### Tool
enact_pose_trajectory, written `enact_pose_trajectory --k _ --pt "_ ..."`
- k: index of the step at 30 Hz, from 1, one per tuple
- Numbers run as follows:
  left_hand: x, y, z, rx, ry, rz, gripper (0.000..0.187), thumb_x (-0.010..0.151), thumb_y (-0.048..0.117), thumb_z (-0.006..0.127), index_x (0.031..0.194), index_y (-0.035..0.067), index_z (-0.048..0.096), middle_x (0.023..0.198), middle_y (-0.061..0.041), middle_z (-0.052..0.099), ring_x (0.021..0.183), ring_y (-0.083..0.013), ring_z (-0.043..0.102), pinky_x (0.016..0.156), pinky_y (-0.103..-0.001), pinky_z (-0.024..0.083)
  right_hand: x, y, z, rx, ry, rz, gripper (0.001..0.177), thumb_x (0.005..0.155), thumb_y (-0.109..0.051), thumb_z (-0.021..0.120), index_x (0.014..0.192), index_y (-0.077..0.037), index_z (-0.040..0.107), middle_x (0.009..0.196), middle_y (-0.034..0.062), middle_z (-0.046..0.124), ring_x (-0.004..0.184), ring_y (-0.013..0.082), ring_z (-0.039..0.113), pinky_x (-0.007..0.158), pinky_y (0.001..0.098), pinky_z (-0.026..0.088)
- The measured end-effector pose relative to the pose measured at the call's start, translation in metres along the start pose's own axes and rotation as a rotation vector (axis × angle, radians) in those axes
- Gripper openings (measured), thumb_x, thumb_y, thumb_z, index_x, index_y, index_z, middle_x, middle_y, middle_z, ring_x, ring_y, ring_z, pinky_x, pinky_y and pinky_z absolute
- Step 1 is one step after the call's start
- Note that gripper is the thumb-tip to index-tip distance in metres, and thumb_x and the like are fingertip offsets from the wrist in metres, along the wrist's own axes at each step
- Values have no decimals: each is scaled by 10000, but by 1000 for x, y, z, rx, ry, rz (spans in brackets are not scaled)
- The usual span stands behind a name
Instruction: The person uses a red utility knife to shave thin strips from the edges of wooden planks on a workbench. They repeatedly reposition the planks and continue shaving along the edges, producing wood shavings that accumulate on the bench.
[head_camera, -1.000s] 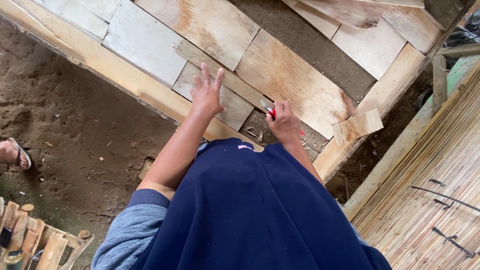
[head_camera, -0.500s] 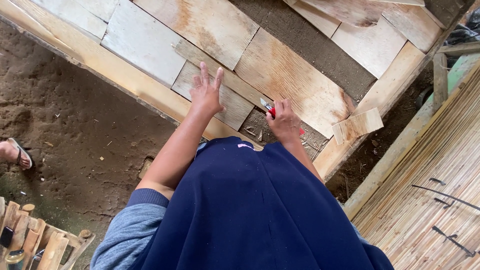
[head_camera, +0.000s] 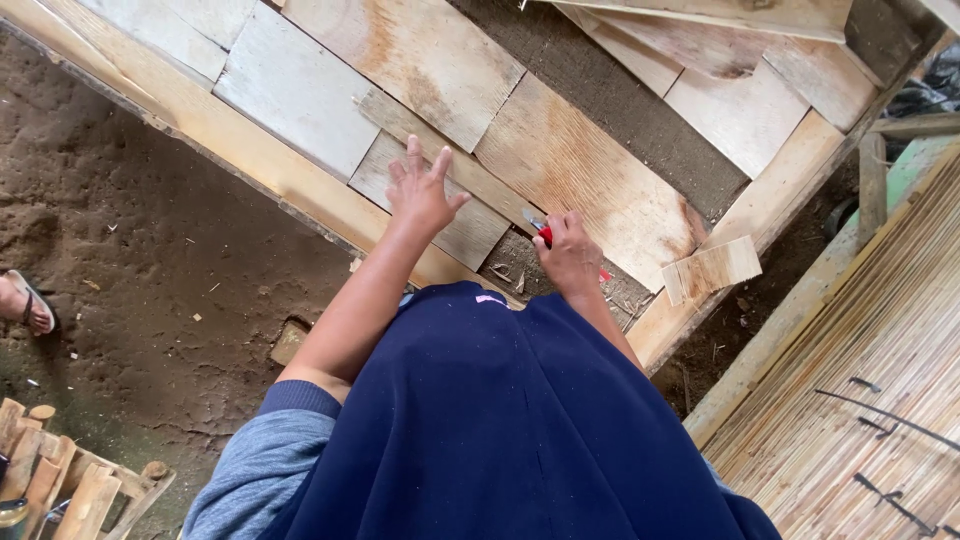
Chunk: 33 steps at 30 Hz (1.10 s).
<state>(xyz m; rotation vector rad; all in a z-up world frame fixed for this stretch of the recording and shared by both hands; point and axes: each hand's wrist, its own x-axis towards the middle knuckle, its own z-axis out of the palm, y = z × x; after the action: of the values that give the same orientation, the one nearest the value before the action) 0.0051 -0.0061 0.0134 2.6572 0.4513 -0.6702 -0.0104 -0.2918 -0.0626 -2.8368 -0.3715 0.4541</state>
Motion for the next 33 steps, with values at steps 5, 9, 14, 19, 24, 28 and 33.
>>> enact_pose_trajectory --k 5,9,14,19,24,28,33 --pt "15 10 26 42 135 -44 735 870 563 760 1474 229 506 1600 -260 255 1402 -516 327 1052 -756 312 -2 -11 -15 -9 -28 6 339 885 -379 742 1119 -183 593 1039 25 520 843 366 727 726 560 614" --pt "23 6 38 98 213 -25 923 795 614 801 1467 81 460 1573 -301 327 1498 -489 214 1169 -730 158 -1 -13 -21 -9 -119 51 315 891 -374 733 1124 -212 596 1052 18 524 869 385 724 776 559 604" --pt "20 7 27 58 192 -60 1120 759 619 825 1541 -9 326 1593 -267 307 1523 -460 178 1177 -745 156 28 -16 -28 148 -121 -20 388 854 -381 722 1159 -213 551 1068 70 555 942 441 688 823 592 568" --pt "19 2 31 -43 216 -49 1127 765 582 851 1551 -19 311 1643 -245 217 1514 -474 170 1122 -774 282 79 -68 -40 234 53 -364 406 917 -236 691 1260 -58 569 1113 166 615 1078 396 637 884 510 540" --pt "24 -5 38 -59 244 -42 1129 721 613 875 1534 35 347 1669 -268 101 1524 -474 162 1103 -768 316 111 -138 -72 91 -321 -226 440 1039 -336 531 1430 -162 429 1162 144 608 1034 431 684 858 577 566" --pt "29 -9 46 -96 281 -40 1114 707 559 910 1523 48 350 1664 -279 104 1512 -511 144 1090 -787 316 127 -141 -49 -42 -357 -266 442 1031 -372 537 1404 -164 422 1147 153 623 1013 459 693 865 606 560" --pt "35 -12 52 -49 225 -56 1159 696 634 877 1543 74 318 1680 -275 9 1532 -499 103 1108 -777 299 131 -146 -53 -106 -295 -201 323 1034 -424 519 1197 -146 497 1015 128 652 932 426 719 795 558 584"
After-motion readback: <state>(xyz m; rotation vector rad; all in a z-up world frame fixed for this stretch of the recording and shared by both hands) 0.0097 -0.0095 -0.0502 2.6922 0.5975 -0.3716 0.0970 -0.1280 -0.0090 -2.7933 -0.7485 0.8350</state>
